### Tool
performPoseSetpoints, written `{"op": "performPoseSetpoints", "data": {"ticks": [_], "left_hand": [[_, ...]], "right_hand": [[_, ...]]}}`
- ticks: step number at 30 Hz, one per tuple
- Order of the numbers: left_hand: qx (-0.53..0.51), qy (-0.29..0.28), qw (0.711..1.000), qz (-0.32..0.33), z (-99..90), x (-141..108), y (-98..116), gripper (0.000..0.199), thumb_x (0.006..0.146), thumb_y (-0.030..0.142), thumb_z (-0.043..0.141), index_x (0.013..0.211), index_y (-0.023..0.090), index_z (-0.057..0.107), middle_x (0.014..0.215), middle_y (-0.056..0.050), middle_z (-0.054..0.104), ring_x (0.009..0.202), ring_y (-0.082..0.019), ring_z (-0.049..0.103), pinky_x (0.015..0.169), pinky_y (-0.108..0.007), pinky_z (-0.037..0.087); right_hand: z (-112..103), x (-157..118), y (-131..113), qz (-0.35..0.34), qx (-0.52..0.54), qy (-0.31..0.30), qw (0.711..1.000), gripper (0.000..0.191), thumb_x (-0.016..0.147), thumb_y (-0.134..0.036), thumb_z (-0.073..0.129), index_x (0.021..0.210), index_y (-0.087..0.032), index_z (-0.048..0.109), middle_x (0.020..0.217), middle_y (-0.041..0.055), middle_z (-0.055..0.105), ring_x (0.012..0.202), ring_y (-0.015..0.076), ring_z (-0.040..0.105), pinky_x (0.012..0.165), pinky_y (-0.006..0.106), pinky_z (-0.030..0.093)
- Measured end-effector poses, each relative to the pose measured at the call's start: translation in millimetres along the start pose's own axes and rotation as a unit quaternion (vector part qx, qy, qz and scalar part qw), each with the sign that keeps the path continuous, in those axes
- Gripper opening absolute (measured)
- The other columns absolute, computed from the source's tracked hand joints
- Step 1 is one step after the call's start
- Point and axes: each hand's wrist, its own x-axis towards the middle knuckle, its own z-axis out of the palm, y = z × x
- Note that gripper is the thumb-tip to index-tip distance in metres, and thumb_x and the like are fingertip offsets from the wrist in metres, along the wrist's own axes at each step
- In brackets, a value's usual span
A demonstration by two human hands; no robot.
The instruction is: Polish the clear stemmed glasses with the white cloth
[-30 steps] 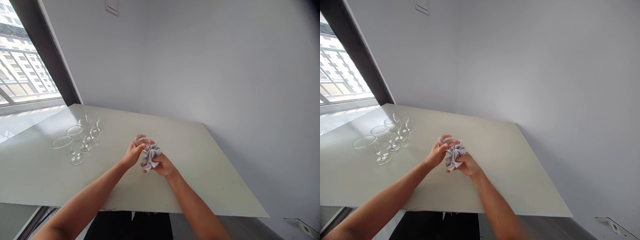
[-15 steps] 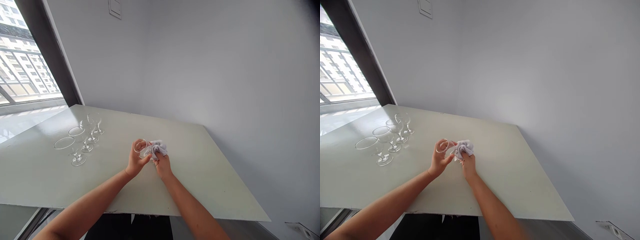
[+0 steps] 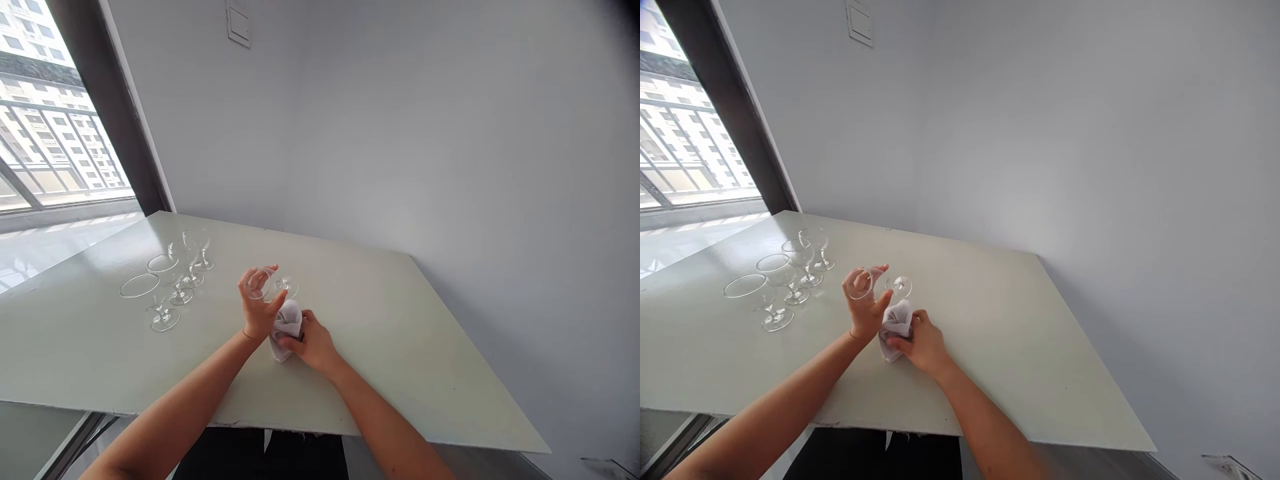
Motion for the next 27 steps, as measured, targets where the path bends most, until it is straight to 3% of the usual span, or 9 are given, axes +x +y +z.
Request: {"op": "performPoseSetpoints", "data": {"ticks": [2,5,9,12,14,16,20,23,27], "left_hand": [[0.011,-0.002,1.0,-0.002,-0.7,0,-1,0.056,0.071,0.028,0.066,0.113,0.022,0.029,0.102,-0.008,0.053,0.103,-0.022,0.057,0.094,-0.048,0.039],[0.01,-0.023,1.0,-0.014,2.3,-8,-1,0.059,0.071,0.029,0.066,0.116,0.022,0.029,0.103,-0.008,0.054,0.105,-0.023,0.056,0.093,-0.048,0.04],[-0.025,-0.087,0.996,-0.023,9.6,-26,0,0.064,0.07,0.034,0.067,0.12,0.024,0.028,0.109,-0.011,0.054,0.108,-0.024,0.053,0.092,-0.047,0.042],[0.001,-0.146,0.988,-0.052,13.9,-38,-3,0.075,0.072,0.038,0.065,0.13,0.026,0.02,0.123,-0.014,0.049,0.115,-0.024,0.049,0.094,-0.045,0.04],[0.058,-0.187,0.976,-0.094,15.9,-45,-7,0.086,0.072,0.041,0.064,0.136,0.026,0.009,0.134,-0.016,0.039,0.122,-0.025,0.041,0.098,-0.045,0.036],[0.122,-0.246,0.95,-0.15,17.2,-50,-13,0.088,0.073,0.045,0.062,0.139,0.025,0.006,0.138,-0.015,0.034,0.126,-0.026,0.036,0.099,-0.045,0.034],[0.191,-0.353,0.882,-0.246,17.8,-56,-24,0.061,0.08,0.051,0.047,0.132,0.026,0.028,0.13,-0.01,0.047,0.117,-0.025,0.046,0.095,-0.044,0.037],[0.187,-0.345,0.881,-0.265,17.4,-57,-29,0.047,0.083,0.049,0.041,0.125,0.027,0.037,0.123,-0.006,0.053,0.11,-0.021,0.051,0.093,-0.039,0.039],[0.163,-0.309,0.89,-0.292,17.9,-56,-34,0.04,0.083,0.045,0.043,0.118,0.027,0.043,0.115,-0.004,0.057,0.1,-0.018,0.055,0.088,-0.036,0.043]], "right_hand": [[-11,1,-1,-0.043,-0.093,0.085,0.991,0.046,0.074,-0.052,0.057,0.107,-0.021,0.058,0.109,0.0074,0.052,0.063,0.0112,0.052,0.059,0.027,0.042],[-23,7,-7,-0.126,-0.168,0.207,0.956,0.042,0.084,-0.046,0.047,0.114,-0.017,0.053,0.095,0.0076,0.055,0.07,0.0141,0.053,0.063,0.027,0.042],[-20,21,-14,-0.185,-0.297,0.167,0.922,0.028,0.086,-0.031,0.045,0.106,-0.017,0.059,0.076,0.0055,0.06,0.073,0.0178,0.053,0.068,0.029,0.039],[-18,39,-9,-0.132,-0.305,0.117,0.936,0.02,0.085,-0.029,0.046,0.089,-0.022,0.064,0.076,0.003,0.064,0.073,0.0164,0.055,0.066,0.026,0.038],[-28,54,3,-0.082,-0.264,0.117,0.954,0.02,0.084,-0.03,0.046,0.089,-0.025,0.065,0.085,0.0006,0.067,0.079,0.0153,0.058,0.068,0.024,0.039],[-47,72,22,-0.007,-0.214,0.15,0.965,0.019,0.082,-0.03,0.049,0.092,-0.026,0.065,0.089,-0.0002,0.068,0.082,0.0152,0.059,0.071,0.023,0.039],[-99,103,70,0.113,-0.166,0.223,0.954,0.021,0.079,-0.03,0.05,0.086,-0.019,0.067,0.072,0.0032,0.068,0.074,0.0163,0.061,0.068,0.023,0.04],[-131,116,103,0.163,-0.147,0.267,0.938,0.022,0.077,-0.026,0.048,0.083,-0.015,0.066,0.067,0.0044,0.067,0.069,0.0163,0.061,0.063,0.023,0.04],[-154,125,132,0.213,-0.119,0.309,0.919,0.021,0.074,-0.026,0.047,0.077,-0.014,0.065,0.066,0.0059,0.068,0.061,0.0162,0.06,0.053,0.023,0.038]]}}
